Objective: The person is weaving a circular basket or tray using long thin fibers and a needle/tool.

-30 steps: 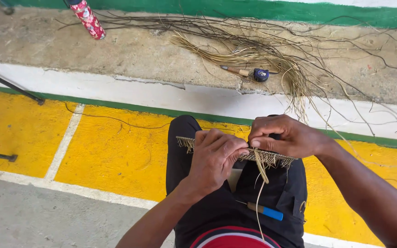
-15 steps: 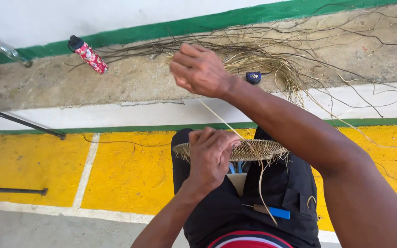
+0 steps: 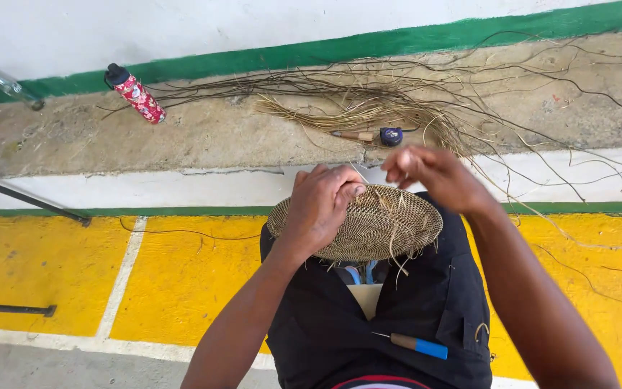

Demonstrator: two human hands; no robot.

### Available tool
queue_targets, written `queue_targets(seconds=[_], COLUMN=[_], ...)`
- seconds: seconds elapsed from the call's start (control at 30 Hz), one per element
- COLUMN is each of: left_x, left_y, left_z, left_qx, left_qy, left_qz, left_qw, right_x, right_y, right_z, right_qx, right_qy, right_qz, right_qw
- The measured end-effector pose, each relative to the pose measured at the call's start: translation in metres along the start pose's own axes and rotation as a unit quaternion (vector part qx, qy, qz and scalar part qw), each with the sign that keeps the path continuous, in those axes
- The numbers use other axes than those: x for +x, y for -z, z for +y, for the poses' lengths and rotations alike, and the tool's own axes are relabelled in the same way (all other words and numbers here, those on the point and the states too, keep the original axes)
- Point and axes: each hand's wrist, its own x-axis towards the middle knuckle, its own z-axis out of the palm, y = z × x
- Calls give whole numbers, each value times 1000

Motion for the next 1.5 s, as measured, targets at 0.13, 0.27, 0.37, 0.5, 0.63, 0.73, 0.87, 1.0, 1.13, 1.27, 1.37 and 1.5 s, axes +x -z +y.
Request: queue_targets(seconds=[0.13, 0.27, 0.37, 0.5, 0.63, 0.73, 0.87, 1.0, 1.13, 1.27, 1.37, 1.5], left_x=[5, -14, -42, -91, -136, -143, -132, -123, -120, -122, -123, -121], left_y=[0, 17, 38, 51, 24, 21, 17, 15, 15, 14, 14, 21], left_z=[7, 9, 10, 26, 24, 36, 47, 52, 53, 56, 55, 58], left_qx=[4, 6, 4, -62, -72, -73, -42, -32, -24, 47, 62, 75], left_qy=[4, 23, 47, 12, 1, 7, -20, -29, -37, -36, -42, -81], left_qz=[-17, -51, -64, -33, 19, 38, 58, 67, 80, 102, 110, 100], left_qw=[1000, 998, 997, 997, 997, 997, 997, 997, 996, 993, 991, 989], right_x=[-33, -59, -82, -110, -129, -137, -139, -141, -142, -139, -136, -131], right_y=[-19, -28, -31, -34, -41, -43, -47, -52, -54, -52, -52, -53], right_z=[21, 48, 45, 37, 24, 18, 6, -2, -4, -4, -1, 1], right_qx=[-38, 23, 77, 68, 70, 67, 26, 1, -5, 42, 49, 17], right_qy=[-9, -11, 53, 125, 135, 123, 118, 153, 140, 119, 118, 140], right_qz=[19, 56, 28, -44, -89, -92, -56, -25, -38, -80, -85, -53], right_qw=[999, 998, 995, 989, 984, 986, 991, 988, 989, 989, 988, 989])
